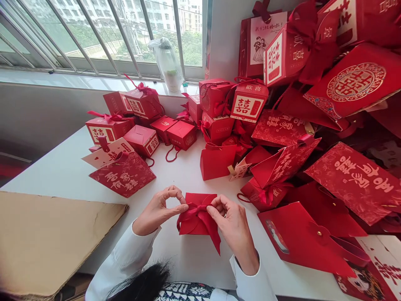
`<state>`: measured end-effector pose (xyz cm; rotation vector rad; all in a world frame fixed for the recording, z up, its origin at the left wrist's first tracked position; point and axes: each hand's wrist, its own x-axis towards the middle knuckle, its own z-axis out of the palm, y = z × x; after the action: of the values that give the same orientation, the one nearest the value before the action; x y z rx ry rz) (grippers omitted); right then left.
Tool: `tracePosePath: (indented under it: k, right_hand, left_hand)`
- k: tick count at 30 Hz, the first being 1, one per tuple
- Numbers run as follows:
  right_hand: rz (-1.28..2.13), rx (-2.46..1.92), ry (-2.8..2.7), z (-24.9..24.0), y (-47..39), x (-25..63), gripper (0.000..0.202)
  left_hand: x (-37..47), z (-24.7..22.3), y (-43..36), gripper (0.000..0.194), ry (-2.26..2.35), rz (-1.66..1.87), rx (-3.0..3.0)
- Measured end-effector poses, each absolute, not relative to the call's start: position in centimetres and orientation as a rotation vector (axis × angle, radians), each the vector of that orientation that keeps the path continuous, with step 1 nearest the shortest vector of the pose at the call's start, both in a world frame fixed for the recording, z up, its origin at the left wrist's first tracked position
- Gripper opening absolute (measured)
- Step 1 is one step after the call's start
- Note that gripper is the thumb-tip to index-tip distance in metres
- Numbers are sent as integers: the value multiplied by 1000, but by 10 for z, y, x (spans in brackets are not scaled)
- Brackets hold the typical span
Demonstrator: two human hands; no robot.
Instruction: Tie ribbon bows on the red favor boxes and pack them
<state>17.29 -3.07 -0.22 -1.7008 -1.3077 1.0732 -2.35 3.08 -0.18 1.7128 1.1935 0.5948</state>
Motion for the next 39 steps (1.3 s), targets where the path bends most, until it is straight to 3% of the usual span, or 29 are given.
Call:
tracePosePath:
  k: [13, 23, 30, 37, 39]
  right_hand:
    - [1090, -1680, -1166, -16, -34, 183, 23]
    - [1104, -1605, -1116, -21, -34, 182, 21]
    - [1212, -1547, -1090, -28, -33, 184, 22]
    - [1240, -1515, -1037, -23, -30, 183, 22]
    - [1271, -1485, -996, -20, -29, 182, 23]
  left_hand:
    - [-25, -3, 25, 12, 1211, 599, 1614]
    - [-24, -8, 21, 17, 1171, 651, 1525]
    - [-32, 4, 8, 22, 1119, 478, 1567]
    - [-40, 7, -5, 5, 1141, 701, 1959]
    - [-42, 8, -7, 10, 1124, 851, 2203]
